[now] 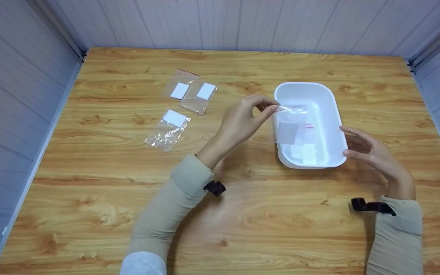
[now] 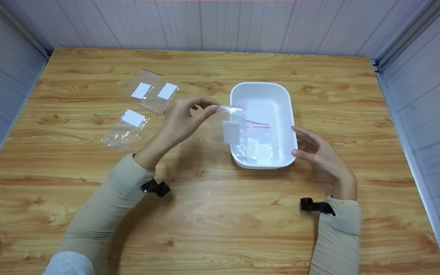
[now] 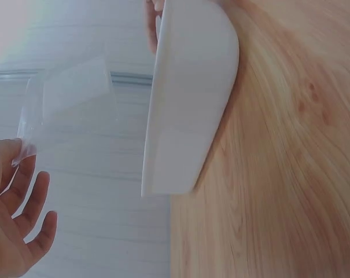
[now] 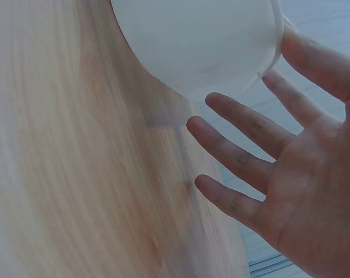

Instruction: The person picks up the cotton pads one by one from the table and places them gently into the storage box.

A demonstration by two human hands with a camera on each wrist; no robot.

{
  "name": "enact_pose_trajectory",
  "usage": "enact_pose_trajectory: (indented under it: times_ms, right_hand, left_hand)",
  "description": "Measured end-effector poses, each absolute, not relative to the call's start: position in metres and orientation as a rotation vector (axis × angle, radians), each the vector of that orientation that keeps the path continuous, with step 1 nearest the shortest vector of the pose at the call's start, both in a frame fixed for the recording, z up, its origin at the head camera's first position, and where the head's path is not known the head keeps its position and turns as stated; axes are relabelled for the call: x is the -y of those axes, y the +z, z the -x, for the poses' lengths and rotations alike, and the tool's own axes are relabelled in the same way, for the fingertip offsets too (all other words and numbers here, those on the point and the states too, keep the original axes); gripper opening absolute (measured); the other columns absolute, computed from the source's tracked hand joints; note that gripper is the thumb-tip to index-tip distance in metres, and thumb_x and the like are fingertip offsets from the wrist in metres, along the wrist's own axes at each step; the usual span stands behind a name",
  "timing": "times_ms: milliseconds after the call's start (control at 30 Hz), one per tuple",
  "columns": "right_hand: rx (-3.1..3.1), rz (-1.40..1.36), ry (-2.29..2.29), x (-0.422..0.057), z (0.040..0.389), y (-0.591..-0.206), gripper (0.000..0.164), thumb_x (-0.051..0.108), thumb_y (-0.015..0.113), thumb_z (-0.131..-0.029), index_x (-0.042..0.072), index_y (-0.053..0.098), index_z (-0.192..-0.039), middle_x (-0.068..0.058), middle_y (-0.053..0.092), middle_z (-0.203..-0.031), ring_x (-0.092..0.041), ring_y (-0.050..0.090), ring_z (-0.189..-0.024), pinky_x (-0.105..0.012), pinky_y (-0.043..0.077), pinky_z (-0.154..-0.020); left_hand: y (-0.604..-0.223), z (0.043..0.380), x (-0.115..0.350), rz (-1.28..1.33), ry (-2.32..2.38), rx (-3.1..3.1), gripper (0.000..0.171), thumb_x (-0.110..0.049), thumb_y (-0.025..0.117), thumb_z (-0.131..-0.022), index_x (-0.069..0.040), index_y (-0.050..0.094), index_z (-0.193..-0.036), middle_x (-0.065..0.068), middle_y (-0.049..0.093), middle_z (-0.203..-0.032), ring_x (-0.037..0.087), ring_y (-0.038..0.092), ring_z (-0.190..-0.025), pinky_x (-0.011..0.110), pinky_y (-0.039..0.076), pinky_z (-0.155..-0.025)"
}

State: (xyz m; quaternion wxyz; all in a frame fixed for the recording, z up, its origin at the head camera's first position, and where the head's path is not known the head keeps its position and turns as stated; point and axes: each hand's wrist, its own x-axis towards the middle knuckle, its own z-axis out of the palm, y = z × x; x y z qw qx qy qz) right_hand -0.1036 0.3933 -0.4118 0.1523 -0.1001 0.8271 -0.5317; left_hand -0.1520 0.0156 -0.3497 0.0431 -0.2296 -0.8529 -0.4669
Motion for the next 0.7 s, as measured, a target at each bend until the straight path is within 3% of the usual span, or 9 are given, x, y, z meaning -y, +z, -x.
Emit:
enact_pose_trajectory:
  times_ms: [267,700]
  right_hand:
    - [-2.387,0.320,-1.506,-0.395,0.103,-0.411,0.064,0.002,0.062,-0.096,0.013,0.036,-0.154,0.000,0.050,-0.142,-0.005,0.053,-0.120,-0.018,0.048,-0.090]
    - [-2.401,0.282,-1.478,-0.394,0.103,-0.411,0.064,0.005,0.063,-0.096,0.015,0.037,-0.154,-0.006,0.049,-0.143,-0.005,0.053,-0.120,-0.019,0.049,-0.089]
  left_hand:
    - [-0.353,0.152,-0.039,0.729,-1.388,2.623,0.021,-0.034,0.064,-0.098,-0.021,0.075,-0.109,-0.012,0.071,-0.100,0.001,0.060,-0.089,0.020,0.045,-0.073]
    - [-0.362,0.150,-0.068,0.736,-1.350,2.638,0.018,-0.033,0.064,-0.098,-0.023,0.075,-0.108,-0.015,0.070,-0.097,-0.001,0.060,-0.087,0.018,0.044,-0.071]
